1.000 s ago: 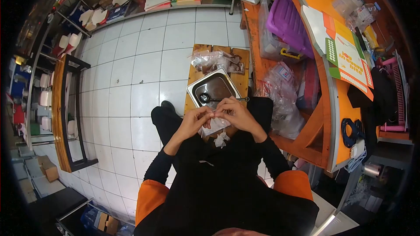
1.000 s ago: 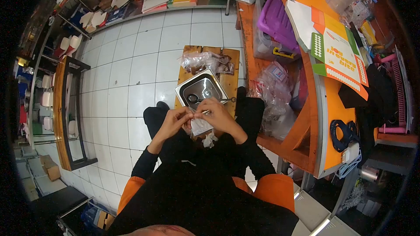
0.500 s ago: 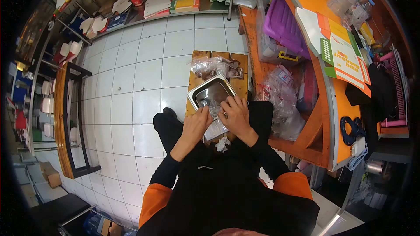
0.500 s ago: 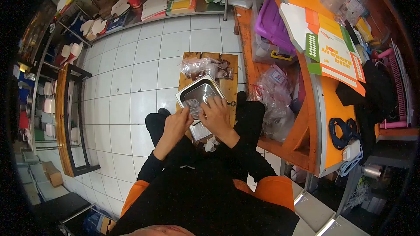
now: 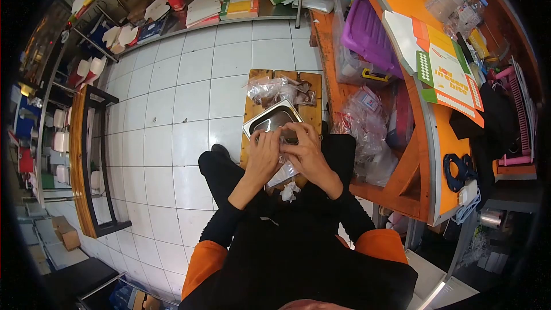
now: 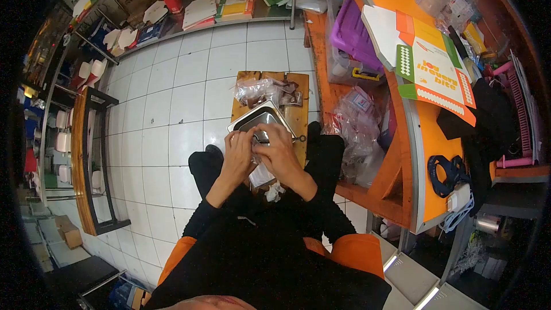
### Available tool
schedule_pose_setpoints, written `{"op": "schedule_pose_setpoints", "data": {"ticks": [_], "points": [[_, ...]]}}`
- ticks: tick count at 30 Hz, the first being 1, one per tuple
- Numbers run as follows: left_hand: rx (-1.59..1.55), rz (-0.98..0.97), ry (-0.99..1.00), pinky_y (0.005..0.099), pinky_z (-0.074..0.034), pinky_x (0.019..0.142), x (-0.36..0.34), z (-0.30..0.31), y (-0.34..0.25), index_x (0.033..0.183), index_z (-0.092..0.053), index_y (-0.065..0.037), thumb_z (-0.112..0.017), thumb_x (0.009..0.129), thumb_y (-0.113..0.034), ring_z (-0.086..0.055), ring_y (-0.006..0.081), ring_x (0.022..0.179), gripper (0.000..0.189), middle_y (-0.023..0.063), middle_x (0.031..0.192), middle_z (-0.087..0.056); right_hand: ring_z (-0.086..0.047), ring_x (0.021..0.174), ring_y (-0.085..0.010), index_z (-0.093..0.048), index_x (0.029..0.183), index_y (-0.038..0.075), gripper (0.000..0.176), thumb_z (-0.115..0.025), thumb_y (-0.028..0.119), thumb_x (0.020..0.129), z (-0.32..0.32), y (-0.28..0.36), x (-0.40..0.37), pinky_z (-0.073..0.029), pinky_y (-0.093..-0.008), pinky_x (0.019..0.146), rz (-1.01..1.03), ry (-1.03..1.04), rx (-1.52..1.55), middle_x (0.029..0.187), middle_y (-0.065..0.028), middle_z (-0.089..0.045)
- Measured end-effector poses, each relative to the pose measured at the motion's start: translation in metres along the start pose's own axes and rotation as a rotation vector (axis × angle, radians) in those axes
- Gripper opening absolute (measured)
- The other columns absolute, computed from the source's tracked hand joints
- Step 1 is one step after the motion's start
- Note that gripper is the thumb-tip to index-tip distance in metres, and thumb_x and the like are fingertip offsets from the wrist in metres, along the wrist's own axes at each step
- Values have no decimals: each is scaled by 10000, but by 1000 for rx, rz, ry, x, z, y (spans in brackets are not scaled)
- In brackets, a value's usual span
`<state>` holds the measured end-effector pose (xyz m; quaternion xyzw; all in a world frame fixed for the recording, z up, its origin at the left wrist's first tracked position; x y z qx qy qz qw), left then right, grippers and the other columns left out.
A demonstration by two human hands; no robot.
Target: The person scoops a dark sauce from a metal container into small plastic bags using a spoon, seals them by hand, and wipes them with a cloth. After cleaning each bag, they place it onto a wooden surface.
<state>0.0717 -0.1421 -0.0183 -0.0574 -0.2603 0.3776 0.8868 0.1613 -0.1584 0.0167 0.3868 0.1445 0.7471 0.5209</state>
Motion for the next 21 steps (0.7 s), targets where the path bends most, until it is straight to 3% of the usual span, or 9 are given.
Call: {"op": "schedule_pose_setpoints", "data": {"ticks": [4,7,10,13,16,19,21], "points": [[170,-60,47,426,-307,932,-10,-10,-6,1172,-429,-15,-638,654,-144,-492,233,901,573,84,950,-491,-394,1079,-294,-646,828,54,169,-671,78,662,-31,-21,-12,-285,-437,915,-64,249,98,1167,-75,-477],[201,-96,20,441,-293,965,-9,-5,-18,1106,-487,-21,-536,722,-139,-503,193,910,405,66,945,-509,-395,1097,-289,-635,907,54,244,-676,120,675,-54,-30,-18,-267,-454,921,-104,356,60,1197,-70,-467],[222,-115,44,474,-261,998,-3,11,-22,1074,-498,-37,-541,718,-156,-502,186,962,378,65,971,-515,-405,1100,-281,-608,1007,63,352,-684,145,672,-44,-27,-15,-259,-460,919,-172,261,87,1208,-66,-465],[231,-92,136,504,-229,1015,-10,0,-17,1113,-489,-29,-557,712,-184,-485,184,1029,435,69,1013,-515,-423,1087,-279,-580,1080,78,436,-689,148,663,-55,-32,-20,-263,-449,916,-175,400,79,1246,-68,-448],[336,-16,203,514,-212,1021,-18,-15,-9,1170,-450,-18,-601,693,-219,-456,199,1090,540,74,1079,-496,-440,1079,-277,-584,1083,80,444,-692,150,658,-68,-36,-22,-267,-445,910,-138,352,69,1278,-68,-439],[123,-31,208,510,-194,1020,-13,2,-14,1215,-385,-5,-682,655,-263,-439,235,1111,684,90,1130,-468,-449,1079,-277,-582,1088,76,418,-670,130,683,-59,-36,-20,-270,-440,917,-268,279,81,1262,-80,-467],[84,-36,234,506,-199,1014,-18,-4,-6,1229,-374,-17,-675,693,-255,-432,247,1118,659,98,1138,-463,-453,1073,-281,-580,1090,74,389,-649,119,710,-67,-40,-23,-304,-427,902,-205,302,73,1243,-93,-482]]}}
Point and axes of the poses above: each hand's wrist, its own x-axis towards the middle knuckle, its own z-axis out of the back of the hand, y = z × x, the point moved 8 cm from there along x, towards the middle knuckle
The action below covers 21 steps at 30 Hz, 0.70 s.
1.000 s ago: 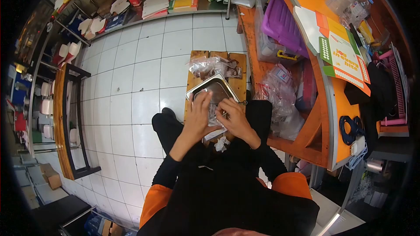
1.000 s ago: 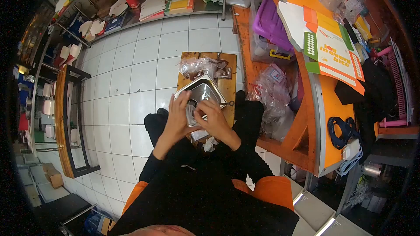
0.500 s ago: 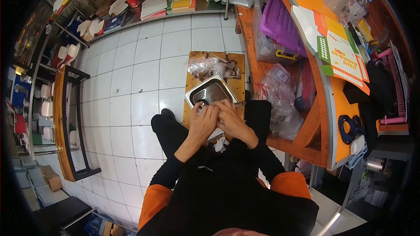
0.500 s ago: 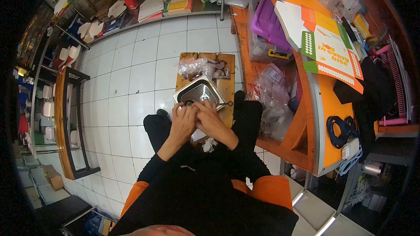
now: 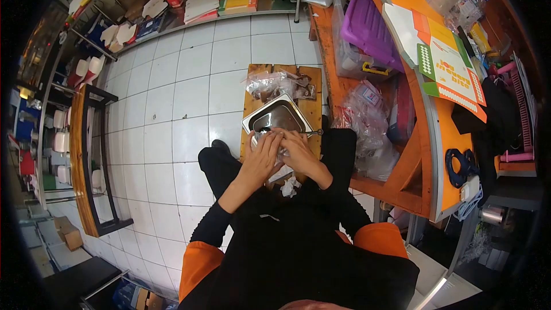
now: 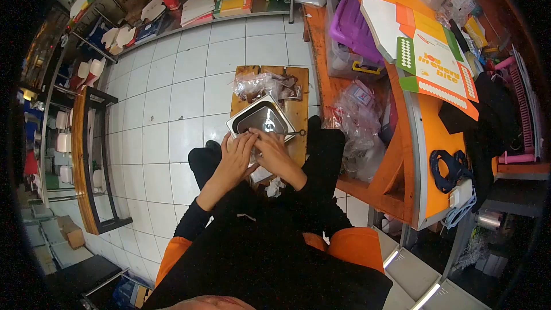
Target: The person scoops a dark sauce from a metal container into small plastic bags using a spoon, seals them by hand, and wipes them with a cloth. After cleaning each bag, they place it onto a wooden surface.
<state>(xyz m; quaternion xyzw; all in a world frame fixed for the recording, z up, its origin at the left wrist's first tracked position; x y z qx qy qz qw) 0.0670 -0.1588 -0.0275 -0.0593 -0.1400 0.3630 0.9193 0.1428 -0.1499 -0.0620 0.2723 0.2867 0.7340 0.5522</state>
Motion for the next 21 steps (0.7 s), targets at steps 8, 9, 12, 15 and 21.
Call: {"op": "schedule_pose_setpoints", "data": {"ticks": [8,9,12,15,21], "points": [[-706,476,-47,408,-339,912,-34,-43,106,1212,-397,8,-602,834,-314,-475,260,1043,537,133,1087,-509,-504,975,-332,-549,1063,47,316,-620,143,770,24,-86,6,-417,-395,807,-68,-162,-23,1083,-141,-521],[-854,595,-43,390,-349,908,-41,-62,129,1206,-408,8,-569,852,-343,-477,254,1042,523,128,1108,-508,-513,948,-334,-539,1055,54,306,-618,148,775,27,-92,2,-419,-400,797,-141,-211,-203,1028,-143,-530],[-1248,883,-84,348,-364,906,-53,-103,162,1188,-442,5,-464,895,-431,-478,228,1042,525,115,1156,-505,-519,901,-333,-506,1054,58,292,-597,142,789,13,-104,-6,-415,-412,770,-172,-236,-467,895,-129,-530],[-1548,990,-173,349,-339,941,-54,-130,169,1196,-446,5,-376,904,-513,-459,212,1073,599,120,1188,-489,-511,900,-311,-520,1024,48,243,-557,113,793,-2,-106,-7,-404,-396,749,-46,-132,-478,871,-109,-527],[-1915,926,-132,371,-304,979,-34,-167,170,1244,-412,-1,-284,889,-590,-442,220,1099,700,118,1199,-475,-505,907,-236,-587,932,39,211,-506,53,738,28,-75,-3,-381,-333,759,90,-178,-637,894,-92,-538]]}}
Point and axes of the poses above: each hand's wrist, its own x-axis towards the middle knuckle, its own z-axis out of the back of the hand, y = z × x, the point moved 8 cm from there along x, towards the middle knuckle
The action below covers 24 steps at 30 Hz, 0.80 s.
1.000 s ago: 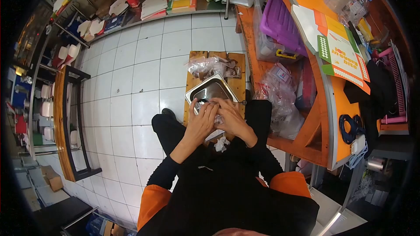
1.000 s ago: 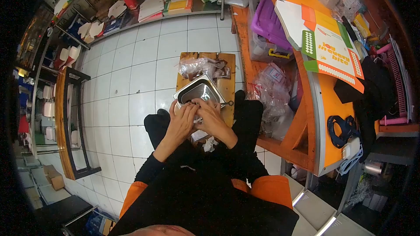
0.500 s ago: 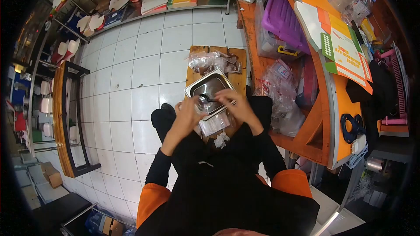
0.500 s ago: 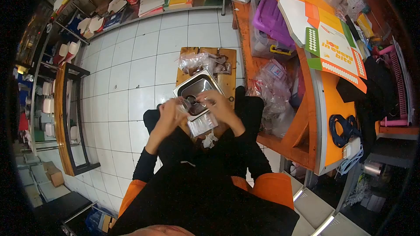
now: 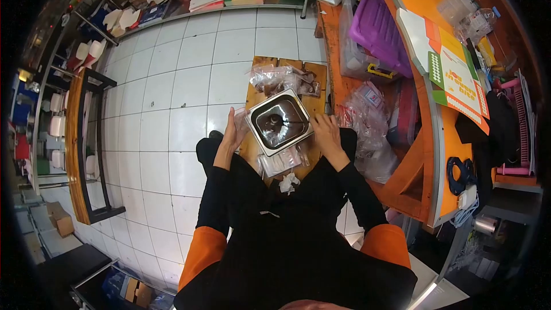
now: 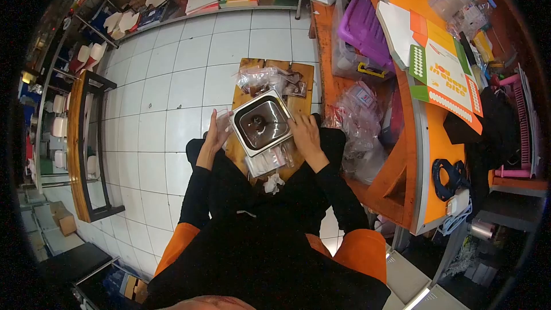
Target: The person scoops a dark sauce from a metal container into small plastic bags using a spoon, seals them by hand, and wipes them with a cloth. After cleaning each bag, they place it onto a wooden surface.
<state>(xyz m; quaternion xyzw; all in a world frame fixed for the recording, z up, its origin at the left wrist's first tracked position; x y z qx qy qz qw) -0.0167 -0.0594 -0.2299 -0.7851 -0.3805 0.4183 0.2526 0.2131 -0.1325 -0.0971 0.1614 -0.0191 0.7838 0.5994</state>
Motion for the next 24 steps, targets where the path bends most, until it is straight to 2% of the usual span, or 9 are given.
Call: {"op": "schedule_pose_setpoints", "data": {"ticks": [1,4,7,10,11,14,20,24], "points": [[15,-3,8,370,-307,974,5,0,2,1242,-414,-6,-272,887,-597,-445,218,1091,704,113,1189,-481,-506,890,-225,-593,915,36,204,-505,45,731,9,-1,1,-377,-324,756,-7,-64,-48,881,-91,-539],[22,-5,54,362,-325,950,6,-9,2,1241,-419,-22,-255,885,-606,-455,209,1067,703,99,1160,-497,-496,857,-218,-602,883,52,193,-522,32,708,7,-2,1,-371,-324,743,28,-51,-164,848,-88,-539],[13,1,92,360,-342,927,6,-12,0,1247,-415,-33,-257,883,-608,-459,204,1056,699,93,1152,-496,-502,831,-238,-610,843,53,176,-542,24,683,-12,-1,-6,-365,-353,750,50,124,-52,809,-97,-537],[-22,17,62,364,-347,921,5,-11,3,1248,-412,-35,-262,882,-609,-461,206,1052,696,90,1168,-480,-519,839,-245,-609,768,62,83,-575,55,693,-25,-4,-15,-346,-364,731,-110,113,105,811,-93,-559],[-37,23,42,366,-348,921,4,-12,3,1247,-412,-35,-264,882,-608,-462,208,1051,696,90,1176,-474,-531,835,-257,-607,781,52,64,-565,51,732,-29,-4,-17,-340,-367,729,-168,104,190,776,-94,-563],[-44,1,42,381,-339,932,1,-18,0,1237,-415,-35,-273,879,-611,-452,216,1065,693,86,1193,-457,-534,838,-267,-608,786,43,55,-574,71,753,-43,-4,-27,-336,-370,728,-304,173,391,786,-91,-565],[-25,-51,18,391,-334,935,-2,-25,-7,1179,-470,-66,-262,898,-578,-427,212,1098,619,70,1182,-465,-508,807,-278,-558,869,29,83,-545,52,791,7,-7,-37,-341,-362,728,-268,-94,286,825,-112,-528],[-33,-77,55,383,-352,913,0,-30,-9,1143,-494,-73,-288,908,-551,-477,193,1034,572,57,1111,-523,-493,816,-276,-548,912,14,109,-527,42,809,25,-16,-46,-350,-368,752,-233,-184,120,852,-116,-509]]}}
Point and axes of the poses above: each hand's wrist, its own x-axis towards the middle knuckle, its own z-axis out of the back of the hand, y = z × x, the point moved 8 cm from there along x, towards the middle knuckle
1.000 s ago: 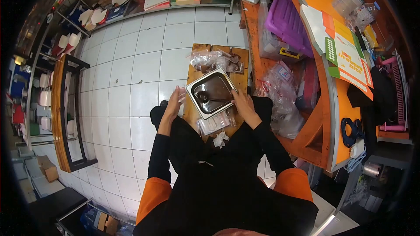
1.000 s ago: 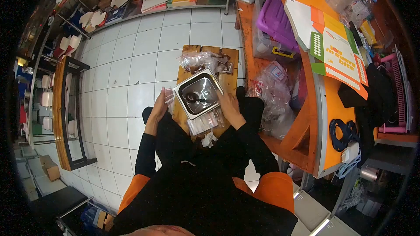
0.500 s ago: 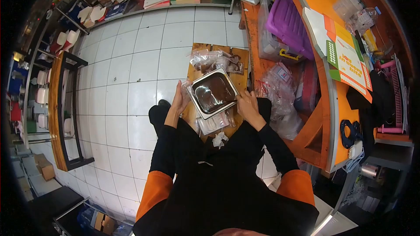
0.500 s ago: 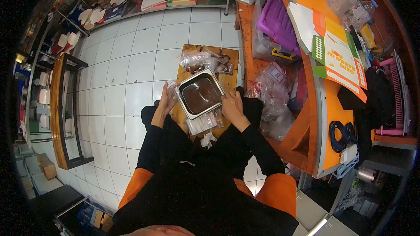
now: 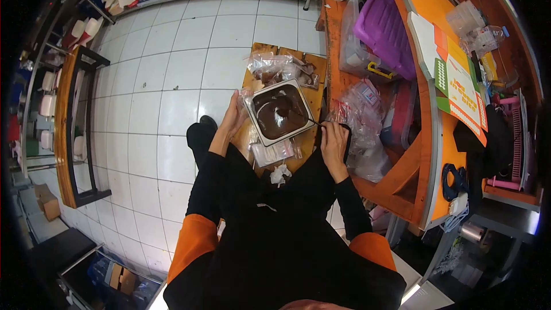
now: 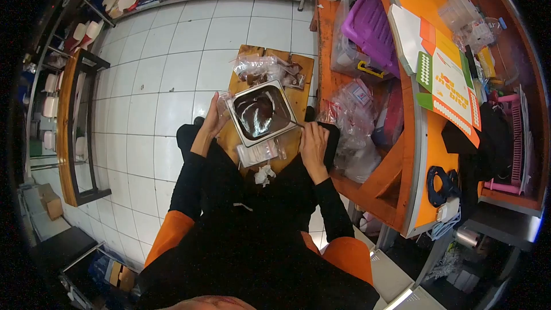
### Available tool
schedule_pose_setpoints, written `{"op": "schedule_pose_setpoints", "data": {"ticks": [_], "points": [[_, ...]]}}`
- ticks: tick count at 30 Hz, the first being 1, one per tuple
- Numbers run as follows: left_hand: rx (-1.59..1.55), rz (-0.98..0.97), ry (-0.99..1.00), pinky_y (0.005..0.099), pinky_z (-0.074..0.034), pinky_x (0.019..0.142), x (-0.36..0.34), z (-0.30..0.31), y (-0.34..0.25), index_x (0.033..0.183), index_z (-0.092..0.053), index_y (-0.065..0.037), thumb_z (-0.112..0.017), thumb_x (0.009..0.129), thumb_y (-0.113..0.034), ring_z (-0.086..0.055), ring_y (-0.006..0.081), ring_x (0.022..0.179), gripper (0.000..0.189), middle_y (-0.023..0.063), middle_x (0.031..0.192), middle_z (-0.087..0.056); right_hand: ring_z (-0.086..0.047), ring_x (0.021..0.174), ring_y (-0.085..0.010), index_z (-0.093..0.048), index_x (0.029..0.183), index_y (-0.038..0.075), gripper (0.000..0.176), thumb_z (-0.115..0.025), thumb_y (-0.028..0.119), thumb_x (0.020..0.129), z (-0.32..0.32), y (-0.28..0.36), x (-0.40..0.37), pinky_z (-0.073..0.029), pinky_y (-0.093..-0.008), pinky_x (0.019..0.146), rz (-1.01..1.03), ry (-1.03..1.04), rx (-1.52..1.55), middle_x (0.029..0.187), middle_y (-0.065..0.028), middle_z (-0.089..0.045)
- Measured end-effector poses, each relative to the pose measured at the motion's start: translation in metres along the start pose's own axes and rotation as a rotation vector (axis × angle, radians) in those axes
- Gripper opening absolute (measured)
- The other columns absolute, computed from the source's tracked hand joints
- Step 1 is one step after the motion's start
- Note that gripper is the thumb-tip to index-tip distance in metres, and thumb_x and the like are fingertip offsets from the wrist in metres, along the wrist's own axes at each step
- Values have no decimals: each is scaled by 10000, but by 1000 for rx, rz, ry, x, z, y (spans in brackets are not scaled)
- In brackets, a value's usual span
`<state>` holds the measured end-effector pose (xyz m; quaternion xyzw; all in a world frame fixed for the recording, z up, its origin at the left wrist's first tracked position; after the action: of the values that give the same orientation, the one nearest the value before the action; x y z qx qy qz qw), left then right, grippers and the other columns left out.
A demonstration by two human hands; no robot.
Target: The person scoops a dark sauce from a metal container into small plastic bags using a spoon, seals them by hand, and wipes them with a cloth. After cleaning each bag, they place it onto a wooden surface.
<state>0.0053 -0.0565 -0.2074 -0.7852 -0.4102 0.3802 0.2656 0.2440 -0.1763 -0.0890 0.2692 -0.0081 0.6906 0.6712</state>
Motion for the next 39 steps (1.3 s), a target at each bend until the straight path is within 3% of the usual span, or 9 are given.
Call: {"op": "schedule_pose_setpoints", "data": {"ticks": [19,25,28,31,39], "points": [[138,-1,61,402,-307,961,-11,-28,-15,1137,-493,-93,-306,908,-547,-412,171,1131,542,46,1167,-495,-496,819,-272,-571,953,37,151,-539,53,807,-12,-32,-23,-357,-377,748,10,100,-100,866,-110,-513],[126,-18,-2,358,-375,906,-16,-35,-20,1114,-527,-69,-314,925,-505,-487,169,1045,521,62,1106,-538,-509,805,-269,-607,919,18,139,-556,60,796,-20,-44,-28,-344,-355,714,-92,163,33,824,-106,-517],[161,7,31,400,-338,932,-13,-34,-16,1118,-509,-98,-305,911,-538,-452,168,1079,527,44,1129,-509,-533,774,-274,-615,902,28,127,-564,75,796,-26,-54,-32,-350,-349,694,-180,198,113,791,-111,-522],[176,-3,11,393,-354,915,-14,-34,-17,1113,-513,-96,-305,912,-536,-471,169,1053,526,48,1115,-519,-549,718,-258,-616,896,22,122,-580,74,792,-44,-74,-41,-383,-336,668,-384,305,351,756,-111,-517],[21,42,52,394,-361,923,2,3,-1,1168,-492,-90,-324,908,-534,-455,187,1081,541,52,1179,-498,-557,698,-185,-618,889,0,117,-603,61,791,-66,-82,-46,-431,-282,649,-458,248,619,763,-86,-565]]}}
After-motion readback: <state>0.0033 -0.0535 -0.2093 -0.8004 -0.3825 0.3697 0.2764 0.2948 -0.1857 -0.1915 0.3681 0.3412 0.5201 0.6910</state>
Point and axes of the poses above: each hand's wrist, its own x-axis towards the middle knuckle, its own z-axis out of the back of the hand, y = z × x, the point moved 8 cm from there along x, towards the middle knuckle
